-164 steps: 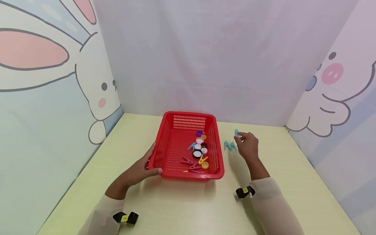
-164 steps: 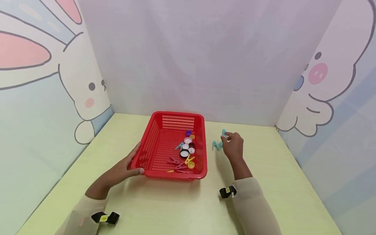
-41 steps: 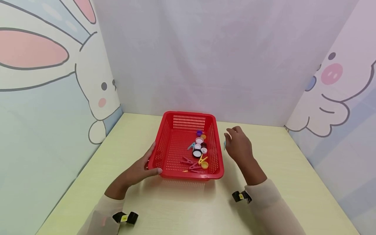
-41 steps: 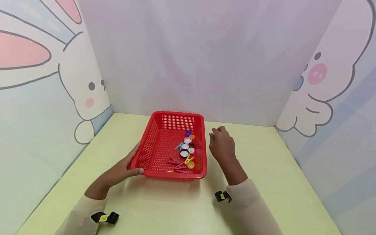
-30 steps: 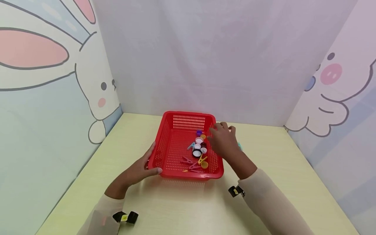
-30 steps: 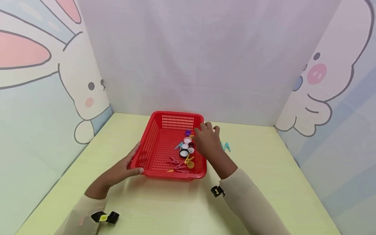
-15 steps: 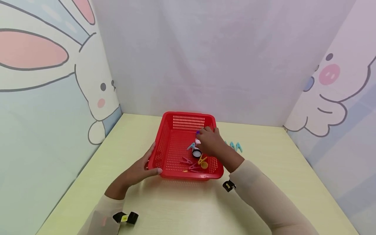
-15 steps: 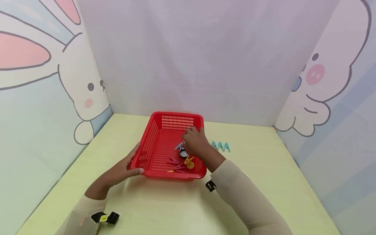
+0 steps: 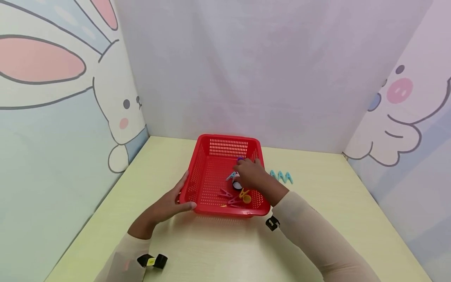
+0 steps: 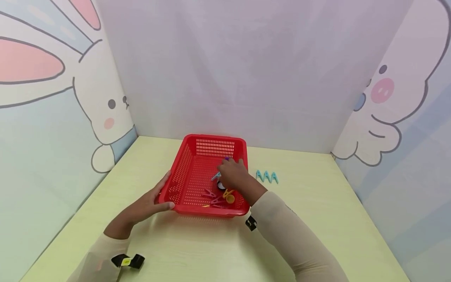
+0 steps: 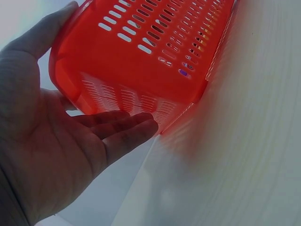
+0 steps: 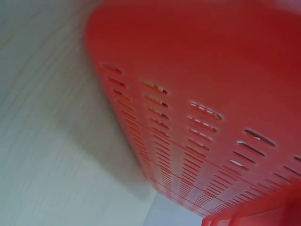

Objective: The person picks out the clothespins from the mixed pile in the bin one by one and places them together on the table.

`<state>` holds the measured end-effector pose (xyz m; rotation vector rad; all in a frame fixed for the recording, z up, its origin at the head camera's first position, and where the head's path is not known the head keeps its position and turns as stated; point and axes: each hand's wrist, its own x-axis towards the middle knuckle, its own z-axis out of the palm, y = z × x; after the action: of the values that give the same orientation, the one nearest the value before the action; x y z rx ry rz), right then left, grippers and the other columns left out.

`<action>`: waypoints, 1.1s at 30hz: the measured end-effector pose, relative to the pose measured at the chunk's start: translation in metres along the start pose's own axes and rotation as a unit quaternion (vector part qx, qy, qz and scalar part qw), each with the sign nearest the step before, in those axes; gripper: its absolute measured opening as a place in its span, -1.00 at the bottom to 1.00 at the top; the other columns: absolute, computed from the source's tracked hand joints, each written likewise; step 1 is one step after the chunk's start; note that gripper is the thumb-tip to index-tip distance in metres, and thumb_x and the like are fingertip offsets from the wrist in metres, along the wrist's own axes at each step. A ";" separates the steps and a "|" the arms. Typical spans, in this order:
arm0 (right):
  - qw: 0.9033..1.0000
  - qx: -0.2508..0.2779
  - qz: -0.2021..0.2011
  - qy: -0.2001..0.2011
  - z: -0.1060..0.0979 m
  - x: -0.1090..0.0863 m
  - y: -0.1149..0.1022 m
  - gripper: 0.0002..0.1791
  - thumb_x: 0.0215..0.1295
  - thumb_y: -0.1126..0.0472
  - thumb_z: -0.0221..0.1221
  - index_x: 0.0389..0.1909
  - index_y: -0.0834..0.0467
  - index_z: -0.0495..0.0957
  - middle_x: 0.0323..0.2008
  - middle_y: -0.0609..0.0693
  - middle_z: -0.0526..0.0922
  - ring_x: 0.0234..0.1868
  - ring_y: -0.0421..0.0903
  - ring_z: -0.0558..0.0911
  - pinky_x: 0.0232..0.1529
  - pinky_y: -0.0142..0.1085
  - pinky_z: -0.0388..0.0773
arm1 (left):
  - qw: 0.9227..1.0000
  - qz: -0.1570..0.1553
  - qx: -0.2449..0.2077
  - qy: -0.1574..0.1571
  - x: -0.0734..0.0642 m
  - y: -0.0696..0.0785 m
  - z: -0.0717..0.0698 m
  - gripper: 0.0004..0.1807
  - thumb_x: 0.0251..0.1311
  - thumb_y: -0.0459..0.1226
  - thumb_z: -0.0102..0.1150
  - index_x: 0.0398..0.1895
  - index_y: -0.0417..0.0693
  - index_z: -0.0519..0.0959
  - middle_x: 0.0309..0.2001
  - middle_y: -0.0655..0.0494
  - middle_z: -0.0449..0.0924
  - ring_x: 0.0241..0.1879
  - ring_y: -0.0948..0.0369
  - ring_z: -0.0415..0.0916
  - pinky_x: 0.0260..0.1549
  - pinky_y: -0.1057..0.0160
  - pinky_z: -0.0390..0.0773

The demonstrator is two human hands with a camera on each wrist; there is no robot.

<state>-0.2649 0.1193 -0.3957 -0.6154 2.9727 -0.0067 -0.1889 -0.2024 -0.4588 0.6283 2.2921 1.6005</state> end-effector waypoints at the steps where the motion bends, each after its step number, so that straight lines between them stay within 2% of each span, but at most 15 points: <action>1: 1.000 0.002 0.001 -0.005 0.001 0.000 0.001 -0.40 0.28 0.02 0.55 0.34 -0.01 0.70 0.30 0.07 0.72 0.37 0.15 0.59 0.44 0.34 0.50 | 1.000 0.000 -0.001 -0.001 0.000 0.000 0.000 0.41 0.19 -0.03 0.59 0.84 0.24 -0.33 0.62 -0.26 0.18 0.49 -0.26 0.36 0.10 0.00 0.83; 5: 0.999 0.021 -0.004 -0.031 0.004 0.000 0.003 -0.41 0.27 0.14 0.55 0.34 -0.02 0.71 0.28 0.06 0.73 0.39 0.12 0.58 0.51 0.38 0.42 | 1.000 0.000 0.000 -0.001 0.000 -0.001 0.002 0.41 0.20 -0.02 0.59 0.84 0.23 -0.33 0.63 -0.26 0.16 0.49 -0.27 0.36 0.11 0.00 0.83; 10: 0.997 0.044 -0.019 -0.054 0.004 0.000 0.004 -0.27 0.03 0.21 0.67 0.31 -0.12 0.75 0.25 -0.01 0.75 0.40 0.08 0.56 0.53 0.36 0.39 | 1.000 0.000 0.002 0.001 0.001 0.000 0.002 0.41 0.21 -0.02 0.58 0.84 0.23 -0.34 0.63 -0.25 0.17 0.50 -0.27 0.35 0.11 -0.02 0.83; 12: 0.996 0.058 -0.022 -0.063 0.004 0.000 0.005 -0.23 -0.01 0.22 0.68 0.32 -0.16 0.74 0.25 -0.04 0.76 0.40 0.07 0.56 0.54 0.33 0.37 | 1.000 -0.002 0.004 0.003 0.000 0.001 0.002 0.41 0.21 -0.02 0.58 0.84 0.23 -0.34 0.63 -0.25 0.17 0.50 -0.27 0.35 0.11 -0.02 0.83; 19: 0.991 0.089 -0.030 -0.100 0.007 0.001 0.003 -0.21 0.06 0.27 0.64 0.38 -0.15 0.70 0.25 -0.05 0.78 0.43 0.08 0.61 0.68 0.34 0.19 | 1.000 -0.009 0.005 0.006 -0.001 0.001 0.003 0.41 0.21 -0.02 0.58 0.84 0.24 -0.33 0.63 -0.25 0.17 0.49 -0.26 0.36 0.11 -0.02 0.82; 26: 0.989 0.098 -0.029 -0.104 0.010 0.002 0.005 -0.23 0.13 0.33 0.58 0.40 -0.14 0.68 0.31 -0.03 0.72 0.53 0.09 0.54 0.70 0.39 0.09 | 1.000 -0.006 0.010 0.009 -0.001 0.001 0.004 0.42 0.20 -0.01 0.59 0.84 0.23 -0.34 0.64 -0.23 0.17 0.51 -0.26 0.34 0.11 -0.02 0.82; 29: 0.989 0.097 -0.033 -0.108 0.010 0.001 0.006 -0.23 0.15 0.31 0.58 0.41 -0.14 0.67 0.29 -0.01 0.71 0.48 0.09 0.56 0.66 0.38 0.21 | 1.000 -0.008 0.012 0.010 -0.001 0.002 0.004 0.42 0.20 -0.01 0.59 0.84 0.24 -0.33 0.64 -0.22 0.16 0.51 -0.26 0.34 0.11 -0.02 0.83; 33: 0.987 0.107 -0.027 -0.118 0.011 0.001 0.008 -0.22 0.12 0.25 0.62 0.41 -0.18 0.67 0.19 -0.02 0.71 0.32 0.05 0.62 0.43 0.25 0.61 | 1.000 -0.011 0.013 0.010 -0.002 0.003 0.004 0.42 0.19 -0.01 0.59 0.84 0.25 -0.33 0.64 -0.22 0.16 0.52 -0.27 0.33 0.11 -0.02 0.83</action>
<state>-0.2677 0.1267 -0.4066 -0.6211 2.6788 -0.2375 -0.1849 -0.1989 -0.4579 0.5935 2.3298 1.5777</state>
